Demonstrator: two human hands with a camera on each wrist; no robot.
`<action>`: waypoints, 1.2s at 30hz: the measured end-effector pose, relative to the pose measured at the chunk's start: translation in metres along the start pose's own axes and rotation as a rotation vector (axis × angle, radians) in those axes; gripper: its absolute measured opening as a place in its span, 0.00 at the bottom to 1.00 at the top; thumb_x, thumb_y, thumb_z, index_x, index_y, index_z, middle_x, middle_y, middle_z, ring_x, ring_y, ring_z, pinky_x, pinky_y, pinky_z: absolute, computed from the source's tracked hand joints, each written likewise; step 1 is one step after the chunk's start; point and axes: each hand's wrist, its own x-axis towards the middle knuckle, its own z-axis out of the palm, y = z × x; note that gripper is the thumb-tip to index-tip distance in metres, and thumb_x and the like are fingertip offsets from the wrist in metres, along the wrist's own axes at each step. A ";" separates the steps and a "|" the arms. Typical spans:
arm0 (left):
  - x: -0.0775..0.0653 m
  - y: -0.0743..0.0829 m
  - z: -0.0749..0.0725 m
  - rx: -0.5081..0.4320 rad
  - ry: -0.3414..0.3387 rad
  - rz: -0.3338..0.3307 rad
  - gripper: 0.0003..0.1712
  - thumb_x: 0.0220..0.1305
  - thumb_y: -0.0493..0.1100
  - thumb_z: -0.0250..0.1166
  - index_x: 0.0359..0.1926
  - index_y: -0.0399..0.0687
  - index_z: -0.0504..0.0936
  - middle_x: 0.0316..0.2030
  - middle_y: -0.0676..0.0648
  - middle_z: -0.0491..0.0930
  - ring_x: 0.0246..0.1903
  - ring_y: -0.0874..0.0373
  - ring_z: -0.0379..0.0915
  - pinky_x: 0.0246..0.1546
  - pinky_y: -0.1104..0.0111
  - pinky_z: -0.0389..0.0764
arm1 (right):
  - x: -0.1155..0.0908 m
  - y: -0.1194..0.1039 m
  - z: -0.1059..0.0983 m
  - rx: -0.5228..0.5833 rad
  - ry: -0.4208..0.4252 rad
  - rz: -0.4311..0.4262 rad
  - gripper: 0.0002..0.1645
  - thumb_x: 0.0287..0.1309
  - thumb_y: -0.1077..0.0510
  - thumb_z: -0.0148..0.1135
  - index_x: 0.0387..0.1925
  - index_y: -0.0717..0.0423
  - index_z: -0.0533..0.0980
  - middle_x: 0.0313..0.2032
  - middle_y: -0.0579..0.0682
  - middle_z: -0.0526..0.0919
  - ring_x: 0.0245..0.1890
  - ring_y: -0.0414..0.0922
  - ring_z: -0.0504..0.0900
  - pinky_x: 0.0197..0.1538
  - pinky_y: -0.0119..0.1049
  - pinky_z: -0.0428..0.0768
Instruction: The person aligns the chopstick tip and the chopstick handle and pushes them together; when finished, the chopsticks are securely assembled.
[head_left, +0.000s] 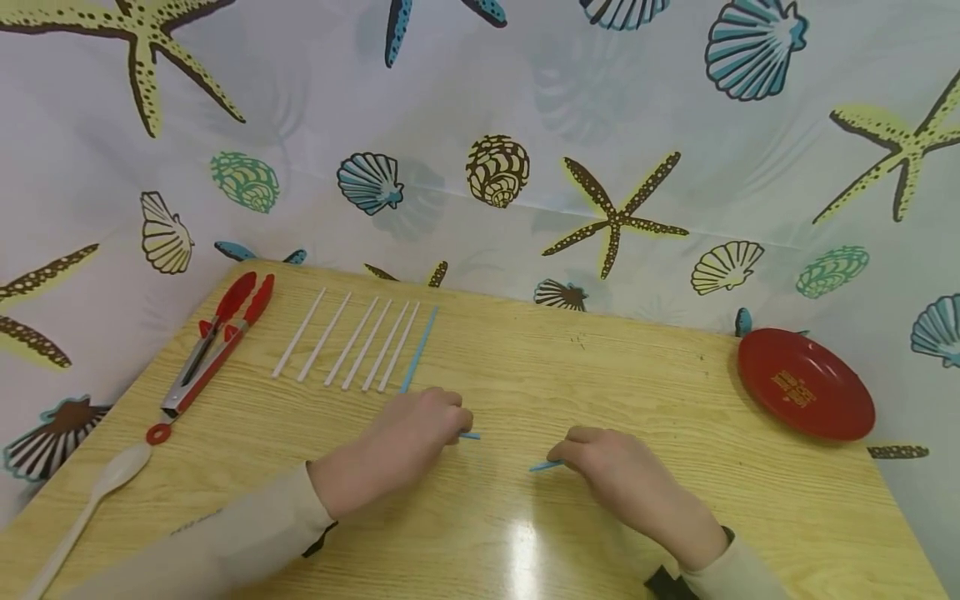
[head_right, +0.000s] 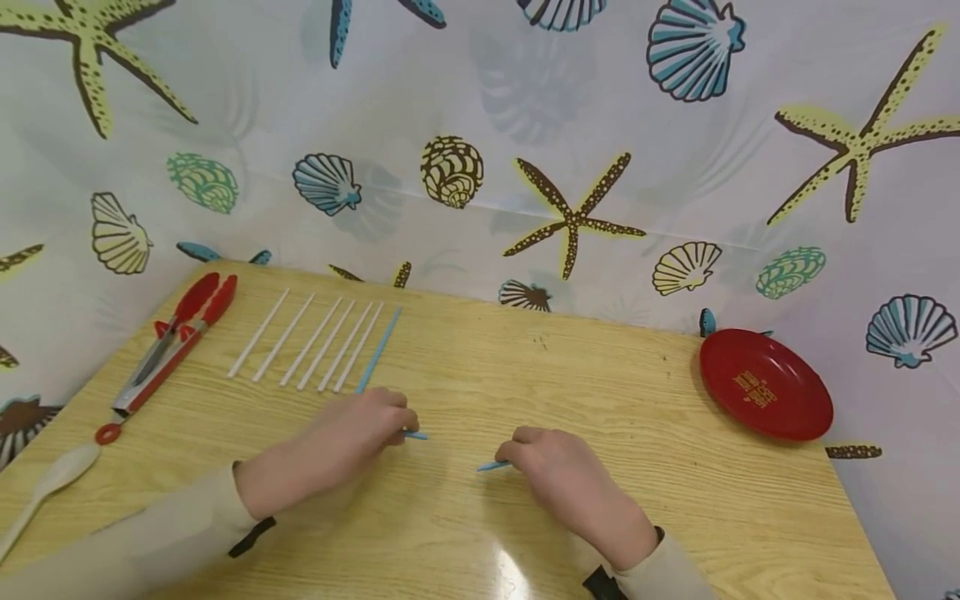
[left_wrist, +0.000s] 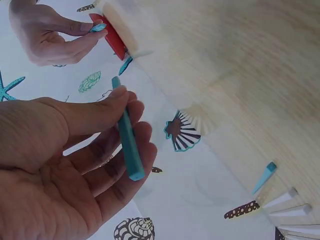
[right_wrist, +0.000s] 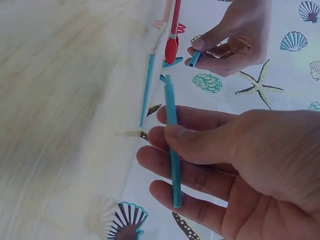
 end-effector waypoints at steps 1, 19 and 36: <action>0.002 0.000 -0.001 0.008 0.012 -0.005 0.09 0.53 0.29 0.74 0.34 0.44 0.86 0.27 0.50 0.77 0.26 0.56 0.75 0.20 0.75 0.73 | 0.001 0.001 -0.001 -0.004 0.022 0.000 0.15 0.53 0.71 0.70 0.40 0.52 0.84 0.34 0.43 0.82 0.30 0.39 0.82 0.29 0.29 0.79; 0.018 0.006 -0.015 -0.038 0.353 0.104 0.14 0.50 0.34 0.78 0.37 0.50 0.84 0.29 0.53 0.73 0.28 0.59 0.71 0.24 0.75 0.72 | 0.019 0.000 -0.020 -0.074 0.232 -0.017 0.20 0.57 0.71 0.67 0.47 0.50 0.76 0.32 0.44 0.77 0.19 0.36 0.65 0.17 0.24 0.63; 0.021 0.011 -0.013 -0.053 0.403 0.127 0.12 0.49 0.33 0.78 0.34 0.46 0.86 0.28 0.52 0.74 0.28 0.59 0.72 0.27 0.73 0.76 | 0.025 -0.004 -0.025 -0.156 0.310 -0.056 0.21 0.51 0.74 0.71 0.45 0.55 0.79 0.36 0.47 0.82 0.29 0.42 0.81 0.25 0.32 0.78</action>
